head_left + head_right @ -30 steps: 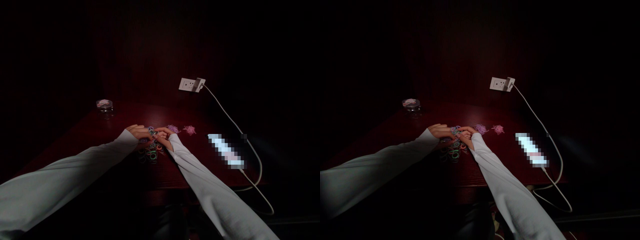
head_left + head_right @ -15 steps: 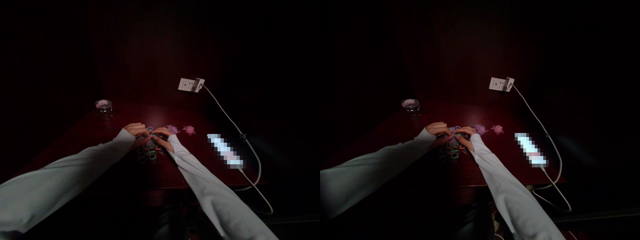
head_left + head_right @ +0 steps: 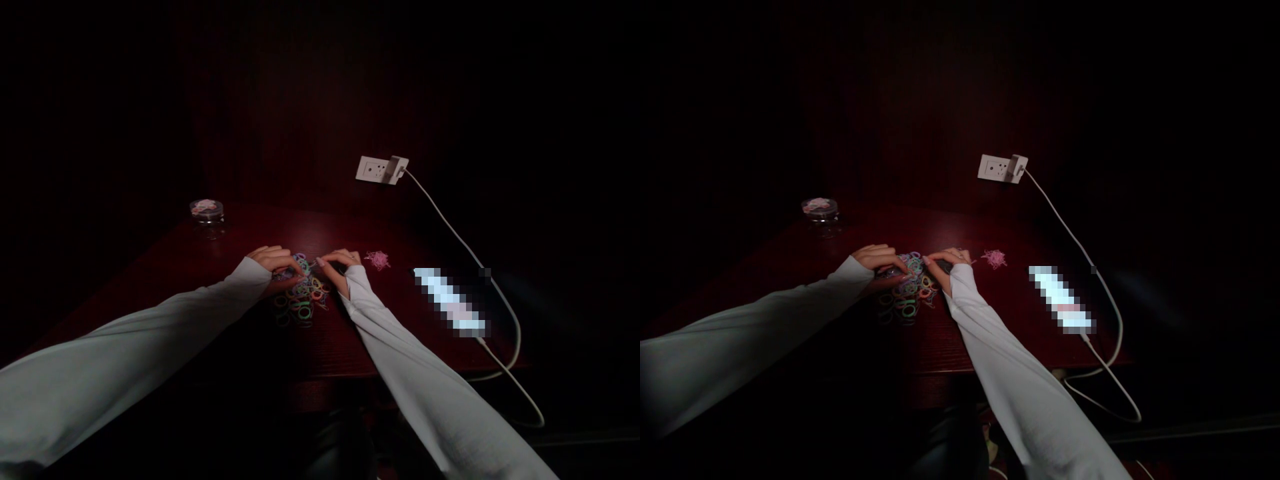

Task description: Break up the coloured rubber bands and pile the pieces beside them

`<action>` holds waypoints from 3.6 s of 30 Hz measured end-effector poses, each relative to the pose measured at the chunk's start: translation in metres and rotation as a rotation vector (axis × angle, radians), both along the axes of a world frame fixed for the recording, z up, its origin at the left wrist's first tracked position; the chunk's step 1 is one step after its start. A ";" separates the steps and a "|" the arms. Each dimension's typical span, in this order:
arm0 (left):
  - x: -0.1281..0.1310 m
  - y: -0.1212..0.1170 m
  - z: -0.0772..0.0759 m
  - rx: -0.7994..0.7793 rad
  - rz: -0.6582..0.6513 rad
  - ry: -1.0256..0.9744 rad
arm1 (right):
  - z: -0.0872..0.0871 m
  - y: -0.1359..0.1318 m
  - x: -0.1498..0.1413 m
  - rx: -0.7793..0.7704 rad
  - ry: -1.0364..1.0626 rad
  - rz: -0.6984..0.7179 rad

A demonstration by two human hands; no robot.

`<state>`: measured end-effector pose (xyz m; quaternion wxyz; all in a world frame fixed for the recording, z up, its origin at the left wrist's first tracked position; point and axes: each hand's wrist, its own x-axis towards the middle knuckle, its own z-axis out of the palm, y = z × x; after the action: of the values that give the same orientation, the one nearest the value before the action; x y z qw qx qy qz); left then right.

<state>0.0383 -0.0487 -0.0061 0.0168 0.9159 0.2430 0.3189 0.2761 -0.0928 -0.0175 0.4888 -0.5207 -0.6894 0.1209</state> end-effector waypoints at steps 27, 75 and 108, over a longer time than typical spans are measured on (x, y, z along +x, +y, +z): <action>-0.022 0.028 0.004 -0.181 0.023 0.153 | 0.001 -0.002 0.011 0.109 -0.468 0.118; -0.010 0.018 0.003 -0.328 -0.014 -0.091 | 0.008 -0.013 0.000 -0.019 -0.375 0.429; -0.024 0.028 -0.002 -0.195 -0.159 0.210 | 0.005 -0.011 0.001 -0.030 -0.370 0.437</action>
<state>0.0147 -0.0207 -0.0084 0.1053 0.9546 0.1998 0.1941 0.2773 -0.1036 -0.0124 0.3092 -0.3802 -0.8610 0.1363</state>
